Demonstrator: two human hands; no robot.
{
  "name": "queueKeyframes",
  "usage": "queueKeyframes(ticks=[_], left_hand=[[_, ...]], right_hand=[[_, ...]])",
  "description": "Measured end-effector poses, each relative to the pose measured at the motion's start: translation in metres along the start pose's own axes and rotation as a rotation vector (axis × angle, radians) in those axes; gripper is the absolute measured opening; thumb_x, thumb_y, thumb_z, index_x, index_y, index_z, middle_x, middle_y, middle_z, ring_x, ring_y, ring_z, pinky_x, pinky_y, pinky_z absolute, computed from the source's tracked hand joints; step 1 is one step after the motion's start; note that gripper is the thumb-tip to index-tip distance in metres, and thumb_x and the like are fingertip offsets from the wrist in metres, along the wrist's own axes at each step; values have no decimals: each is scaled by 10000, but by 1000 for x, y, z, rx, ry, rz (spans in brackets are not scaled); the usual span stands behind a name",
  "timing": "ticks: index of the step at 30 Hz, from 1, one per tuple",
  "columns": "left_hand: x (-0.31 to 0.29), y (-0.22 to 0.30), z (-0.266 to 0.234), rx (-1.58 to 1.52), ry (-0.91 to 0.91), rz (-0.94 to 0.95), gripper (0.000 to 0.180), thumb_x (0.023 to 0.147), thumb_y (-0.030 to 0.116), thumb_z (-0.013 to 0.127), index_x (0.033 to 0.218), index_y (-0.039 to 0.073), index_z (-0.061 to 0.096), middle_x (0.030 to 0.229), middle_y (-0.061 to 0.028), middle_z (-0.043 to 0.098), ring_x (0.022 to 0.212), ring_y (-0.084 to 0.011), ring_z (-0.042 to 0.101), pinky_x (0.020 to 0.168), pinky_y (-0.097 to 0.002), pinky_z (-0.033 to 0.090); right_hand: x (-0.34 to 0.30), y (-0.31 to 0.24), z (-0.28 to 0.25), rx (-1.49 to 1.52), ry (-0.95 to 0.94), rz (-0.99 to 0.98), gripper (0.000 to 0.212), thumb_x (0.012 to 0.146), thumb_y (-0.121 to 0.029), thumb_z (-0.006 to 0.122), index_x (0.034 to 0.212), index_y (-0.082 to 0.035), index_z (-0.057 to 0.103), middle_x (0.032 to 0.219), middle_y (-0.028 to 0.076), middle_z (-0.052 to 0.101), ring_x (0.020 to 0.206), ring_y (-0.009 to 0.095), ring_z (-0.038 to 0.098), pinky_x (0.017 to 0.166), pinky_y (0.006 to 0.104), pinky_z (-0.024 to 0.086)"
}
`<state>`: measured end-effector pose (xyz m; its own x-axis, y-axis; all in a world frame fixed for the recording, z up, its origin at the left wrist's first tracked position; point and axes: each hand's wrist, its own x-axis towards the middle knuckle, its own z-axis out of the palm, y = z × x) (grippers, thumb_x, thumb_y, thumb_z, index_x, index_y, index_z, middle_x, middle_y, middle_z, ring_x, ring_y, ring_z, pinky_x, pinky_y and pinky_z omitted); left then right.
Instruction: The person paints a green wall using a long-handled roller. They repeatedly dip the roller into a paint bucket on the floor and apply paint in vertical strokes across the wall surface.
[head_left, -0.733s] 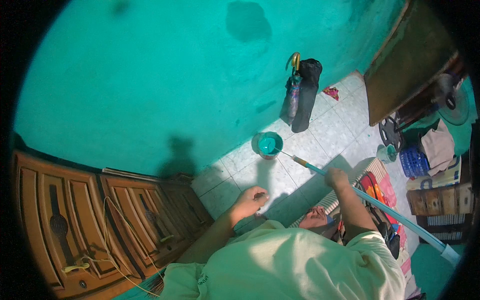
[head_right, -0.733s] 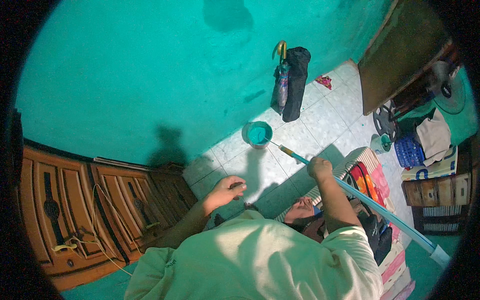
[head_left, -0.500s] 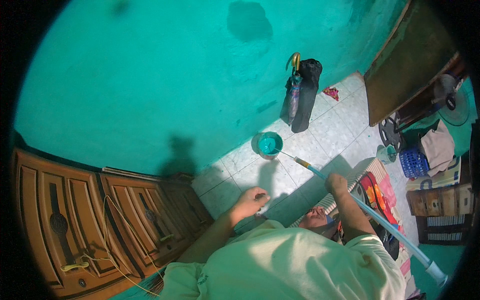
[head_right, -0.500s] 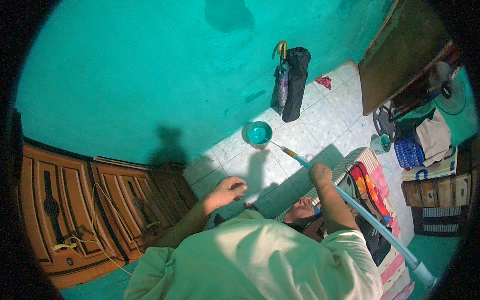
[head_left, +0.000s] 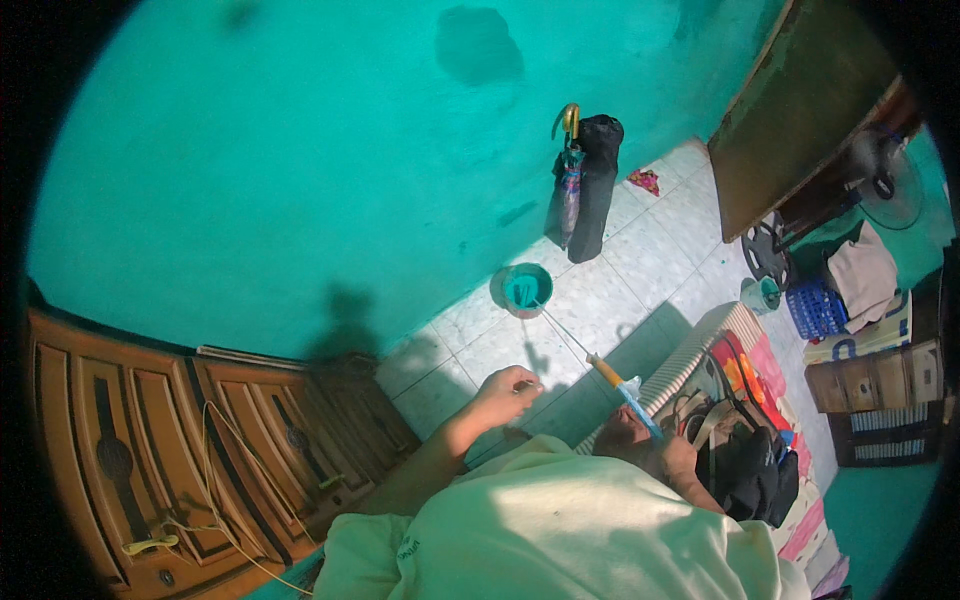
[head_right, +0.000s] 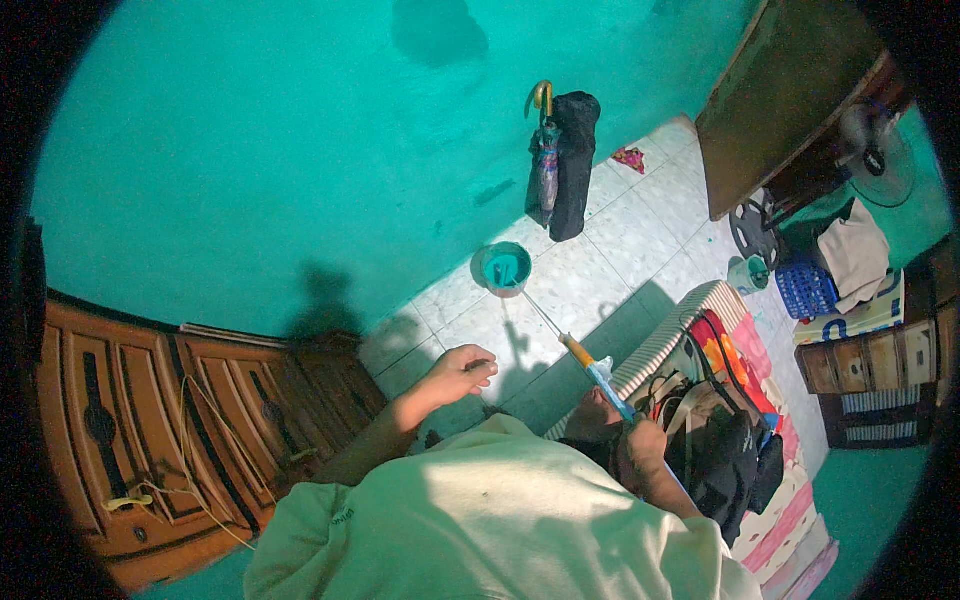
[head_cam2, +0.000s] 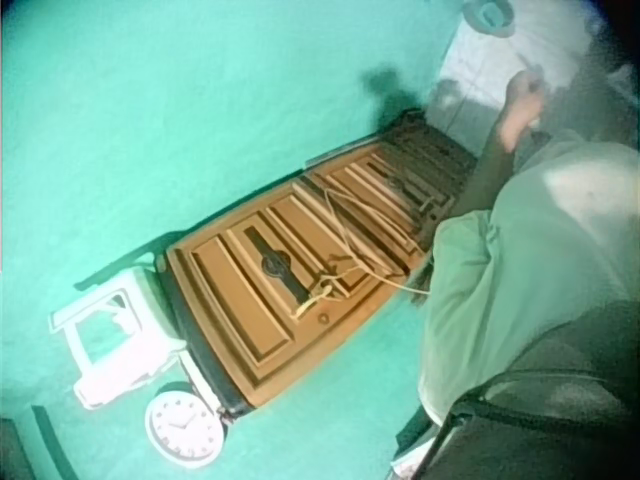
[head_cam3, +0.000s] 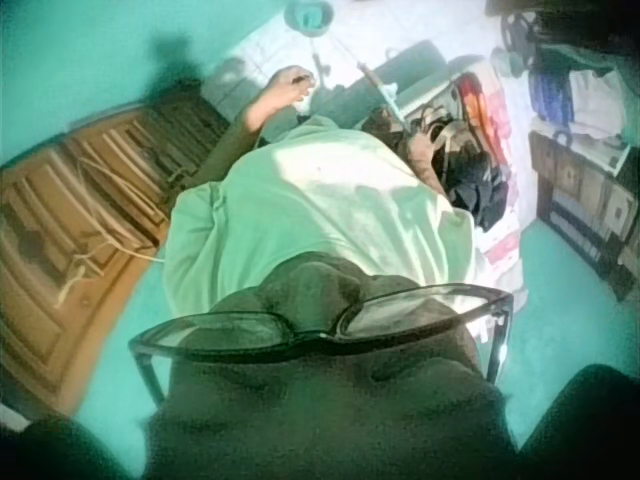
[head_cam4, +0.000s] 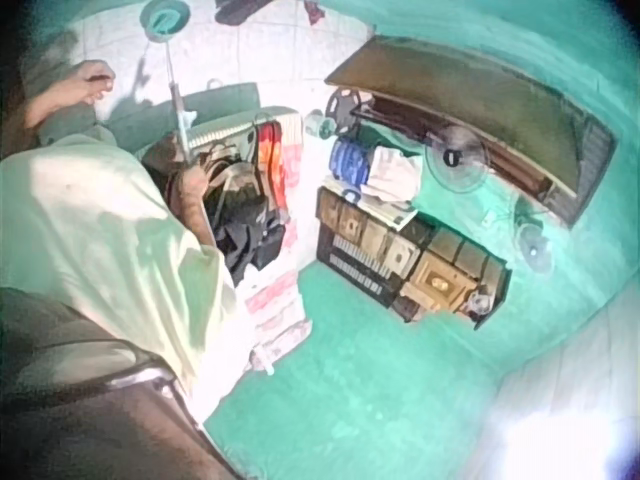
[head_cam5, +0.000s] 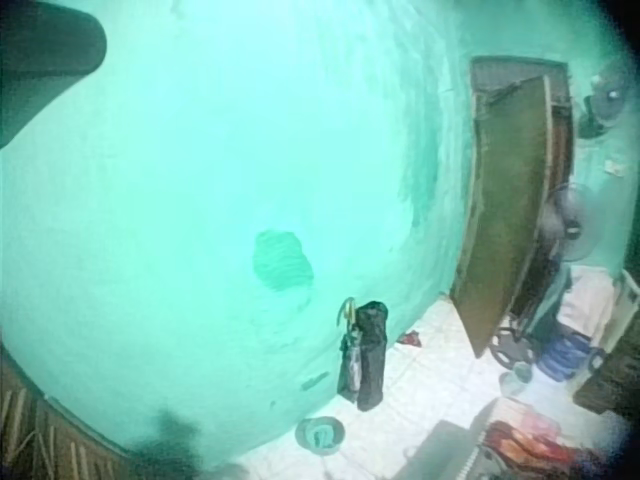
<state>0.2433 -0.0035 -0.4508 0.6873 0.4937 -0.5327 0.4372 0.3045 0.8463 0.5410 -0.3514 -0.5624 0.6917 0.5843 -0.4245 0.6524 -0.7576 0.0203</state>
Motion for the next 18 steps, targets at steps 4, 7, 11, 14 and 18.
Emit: queueKeyframes(ticks=[4,7,11,14,18], left_hand=[[-2,3,5,47,-40,-4,338,940,253,664,1168,9,612,988,-78,665,826,-156,654,682,-299,557],[-5,-1,4,65,-51,3,345,939,255,665,1171,6,612,987,-81,668,825,-157,657,679,-300,559],[-17,0,0,90,-47,0,363,938,260,664,1181,-2,605,1004,-92,673,842,-166,666,682,-303,561],[-23,-6,-2,91,-46,-3,374,940,259,659,1195,-8,596,1022,-102,677,853,-174,671,683,-305,562],[-33,-9,-1,110,-68,-14,377,942,257,654,1204,-6,590,1030,-107,677,853,-178,671,687,-312,564]], right_hand=[[-30,-5,5,34,46,32,172,846,-165,564,906,-62,688,842,181,696,833,385,688,744,465,550],[-61,-23,-20,73,57,31,210,836,-132,545,995,-65,663,916,191,693,883,386,677,781,467,542],[-79,-15,3,154,281,-54,303,864,-340,619,1013,-77,635,949,192,640,826,404,660,721,489,527],[-95,-18,1,115,323,-54,302,882,-338,602,1040,-82,629,942,205,640,854,415,655,732,496,521],[-118,-24,-14,155,155,53,277,910,-291,565,1073,-72,612,956,223,634,893,420,649,744,502,515]])
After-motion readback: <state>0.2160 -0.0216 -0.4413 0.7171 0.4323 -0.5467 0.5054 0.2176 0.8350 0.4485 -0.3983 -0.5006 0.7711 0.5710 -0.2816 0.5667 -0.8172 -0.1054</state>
